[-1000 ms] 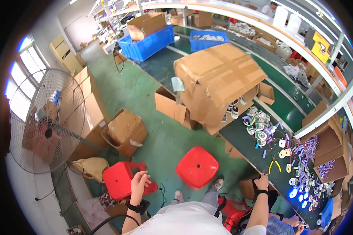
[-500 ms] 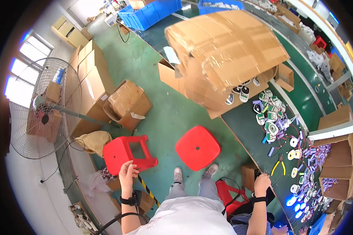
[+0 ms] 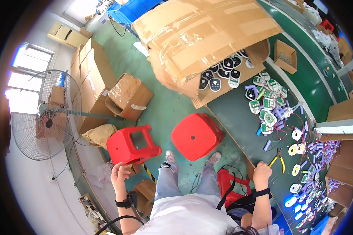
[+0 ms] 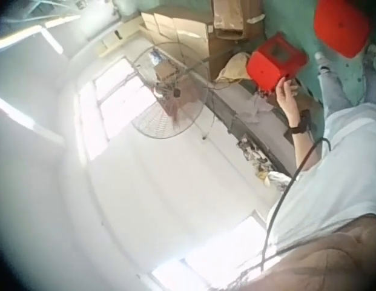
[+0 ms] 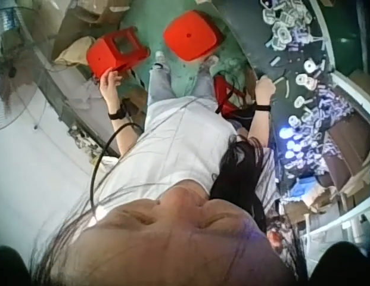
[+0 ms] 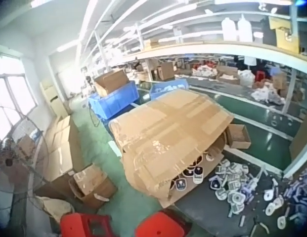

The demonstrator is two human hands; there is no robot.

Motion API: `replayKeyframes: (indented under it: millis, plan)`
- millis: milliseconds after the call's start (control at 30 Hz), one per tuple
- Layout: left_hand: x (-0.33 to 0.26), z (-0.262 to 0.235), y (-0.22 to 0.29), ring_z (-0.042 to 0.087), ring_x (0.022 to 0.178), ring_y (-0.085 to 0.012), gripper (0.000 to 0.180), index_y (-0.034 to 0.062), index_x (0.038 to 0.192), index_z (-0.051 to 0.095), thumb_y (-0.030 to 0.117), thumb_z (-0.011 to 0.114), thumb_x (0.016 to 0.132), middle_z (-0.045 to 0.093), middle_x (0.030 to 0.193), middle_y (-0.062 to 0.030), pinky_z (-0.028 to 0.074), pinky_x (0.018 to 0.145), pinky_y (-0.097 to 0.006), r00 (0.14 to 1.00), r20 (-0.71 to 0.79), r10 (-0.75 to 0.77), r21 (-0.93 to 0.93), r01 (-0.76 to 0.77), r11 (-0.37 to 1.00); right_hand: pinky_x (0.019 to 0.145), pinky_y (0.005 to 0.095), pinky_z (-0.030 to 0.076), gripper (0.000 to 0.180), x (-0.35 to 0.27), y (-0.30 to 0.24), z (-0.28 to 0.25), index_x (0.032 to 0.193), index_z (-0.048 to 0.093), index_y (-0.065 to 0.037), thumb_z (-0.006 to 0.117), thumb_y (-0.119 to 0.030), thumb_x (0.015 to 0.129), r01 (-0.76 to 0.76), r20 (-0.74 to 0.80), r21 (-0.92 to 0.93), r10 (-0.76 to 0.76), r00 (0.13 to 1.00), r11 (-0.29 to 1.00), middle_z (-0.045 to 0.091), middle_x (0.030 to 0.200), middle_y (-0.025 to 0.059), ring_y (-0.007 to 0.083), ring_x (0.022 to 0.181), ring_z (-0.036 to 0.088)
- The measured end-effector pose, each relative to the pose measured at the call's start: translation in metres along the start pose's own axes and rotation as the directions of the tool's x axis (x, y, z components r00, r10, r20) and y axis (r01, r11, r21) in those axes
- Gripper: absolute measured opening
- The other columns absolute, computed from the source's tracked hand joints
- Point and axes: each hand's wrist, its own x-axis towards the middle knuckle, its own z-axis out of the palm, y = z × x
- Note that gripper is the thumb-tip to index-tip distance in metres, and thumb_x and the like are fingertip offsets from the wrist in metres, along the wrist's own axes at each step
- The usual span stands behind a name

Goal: Assembling small electronic and plastic components at a factory workbench.

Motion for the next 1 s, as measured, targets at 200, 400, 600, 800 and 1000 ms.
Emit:
replayKeyframes:
  millis: [200, 400, 600, 800, 1000]
  plan:
    - [-0.012, 0.016, 0.031, 0.058, 0.066, -0.0075, 0.021, -0.0009, 0.106, 0.055, 0.013, 0.05, 0.091, 0.061, 0.09, -0.0066, 0.043, 0.055, -0.018, 0.996, 0.021, 0.085, -0.02, -0.084, 0.996, 0.065, 0.0328, 0.053, 0.04, 0.001, 0.002, 0.004, 0.089, 0.06, -0.003, 0.073, -0.034, 0.067, 0.001, 0.12, 0.066, -0.009, 0.993, 0.998, 0.065, 0.083, 0.0121, 0.0258, 0.075, 0.066]
    - [-0.015, 0.035, 0.067, 0.057, 0.065, -0.0069, 0.021, 0.0004, 0.107, 0.055, 0.014, 0.05, 0.091, 0.062, 0.088, -0.0062, 0.043, 0.054, -0.017, 0.982, 0.072, 0.174, -0.038, -0.172, 0.984, 0.065, 0.0342, 0.052, 0.043, 0.005, 0.011, 0.011, 0.088, 0.061, -0.003, 0.075, -0.036, 0.064, -0.006, 0.131, 0.171, -0.016, 0.991, 0.985, 0.066, 0.082, 0.0122, 0.0261, 0.076, 0.066]
    - [-0.008, 0.084, 0.113, 0.058, 0.065, -0.0085, 0.022, -0.0008, 0.108, 0.054, 0.012, 0.049, 0.091, 0.061, 0.09, -0.0075, 0.043, 0.053, -0.018, 0.913, 0.246, 0.326, 0.0, -0.336, 0.942, 0.062, 0.0377, 0.051, 0.041, -0.002, 0.013, 0.017, 0.082, 0.06, -0.005, 0.076, -0.035, 0.061, -0.097, 0.021, 0.403, 0.097, 0.995, 0.91, 0.065, 0.078, 0.0134, 0.0291, 0.073, 0.065]
    - [-0.004, 0.163, 0.173, 0.058, 0.064, -0.0087, 0.021, -0.0015, 0.107, 0.054, 0.009, 0.051, 0.089, 0.062, 0.089, -0.0076, 0.043, 0.052, -0.018, 0.74, 0.54, 0.401, 0.002, -0.478, 0.878, 0.063, 0.0384, 0.052, 0.036, -0.011, 0.008, 0.021, 0.083, 0.059, -0.004, 0.076, -0.028, 0.06, -0.196, -0.031, 0.555, 0.256, 0.966, 0.808, 0.063, 0.078, 0.0137, 0.0292, 0.073, 0.064]
    - [-0.008, 0.241, 0.2, 0.06, 0.073, -0.0102, 0.024, 0.0007, 0.108, 0.056, 0.011, 0.056, 0.087, 0.062, 0.092, -0.0043, 0.047, 0.062, -0.022, 0.316, 0.898, 0.307, -0.028, -0.654, 0.756, 0.069, 0.0384, 0.051, 0.039, -0.011, -0.012, 0.036, 0.086, 0.059, -0.004, 0.078, -0.026, 0.059, -0.312, 0.018, 0.654, 0.399, 0.917, 0.689, 0.062, 0.084, 0.0137, 0.03, 0.08, 0.062]
